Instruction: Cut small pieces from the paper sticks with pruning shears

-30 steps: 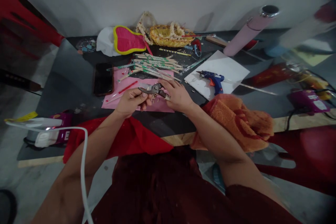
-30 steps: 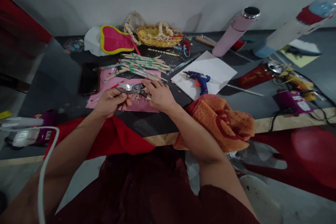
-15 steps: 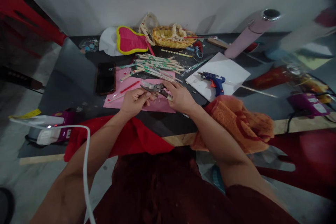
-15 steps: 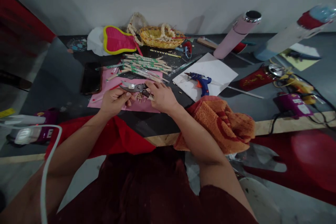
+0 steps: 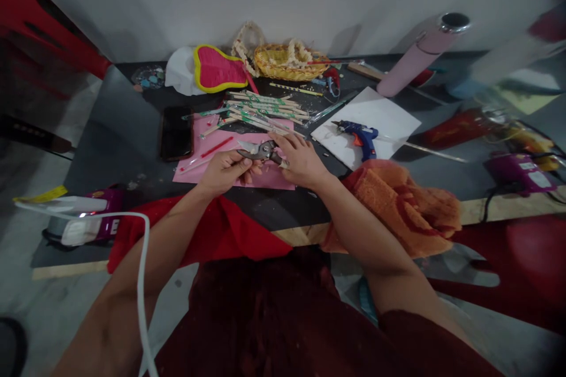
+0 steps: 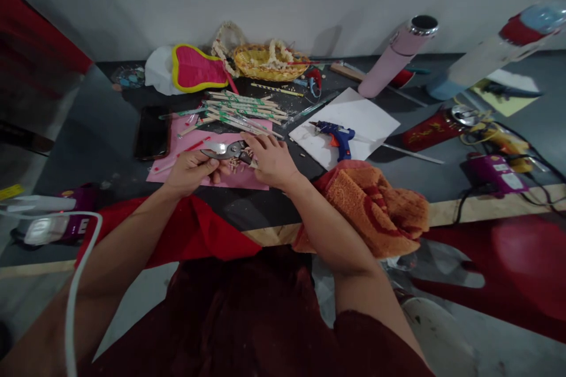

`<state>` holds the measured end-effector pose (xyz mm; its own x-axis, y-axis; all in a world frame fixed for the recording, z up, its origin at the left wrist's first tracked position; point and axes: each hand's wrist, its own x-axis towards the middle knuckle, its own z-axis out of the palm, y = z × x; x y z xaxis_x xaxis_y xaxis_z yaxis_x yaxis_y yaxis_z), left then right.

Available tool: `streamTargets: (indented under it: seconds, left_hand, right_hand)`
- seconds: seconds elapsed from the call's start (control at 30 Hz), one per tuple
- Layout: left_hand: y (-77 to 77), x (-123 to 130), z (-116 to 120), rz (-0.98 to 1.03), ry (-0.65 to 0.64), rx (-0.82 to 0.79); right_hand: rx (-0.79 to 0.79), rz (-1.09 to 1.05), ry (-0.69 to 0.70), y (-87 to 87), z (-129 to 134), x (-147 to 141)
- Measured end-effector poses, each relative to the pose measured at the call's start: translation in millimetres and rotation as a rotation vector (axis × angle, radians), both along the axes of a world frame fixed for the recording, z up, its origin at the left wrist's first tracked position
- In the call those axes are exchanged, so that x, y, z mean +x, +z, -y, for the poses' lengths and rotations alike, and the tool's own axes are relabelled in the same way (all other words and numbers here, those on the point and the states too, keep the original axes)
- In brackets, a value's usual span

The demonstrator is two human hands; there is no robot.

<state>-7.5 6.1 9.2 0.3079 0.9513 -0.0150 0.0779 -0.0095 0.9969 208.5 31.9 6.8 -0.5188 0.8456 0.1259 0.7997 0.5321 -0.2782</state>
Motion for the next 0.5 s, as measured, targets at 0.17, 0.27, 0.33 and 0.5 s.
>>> streamTargets:
  seconds: [0.17, 0.27, 0.33, 0.5]
  left_hand:
    - [-0.4, -0.2, 2.9, 0.115, -0.016, -0.093]
    - [2.7, 0.7, 3.9, 0.123, 0.007, -0.099]
    - [4.9, 1.4, 3.9, 0.122, 0.022, -0.091]
    - [7.2, 3.3, 3.9, 0.08, 0.048, -0.033]
  right_hand:
    - [-0.008, -0.014, 0.006, -1.9, -0.9, -0.8]
    - [0.001, -0.028, -0.017, -3.3, 0.2, -3.5]
    - [0.005, -0.029, -0.035, -3.9, 1.3, -5.2]
    - [-0.002, -0.025, -0.035, -2.7, 2.1, -4.8]
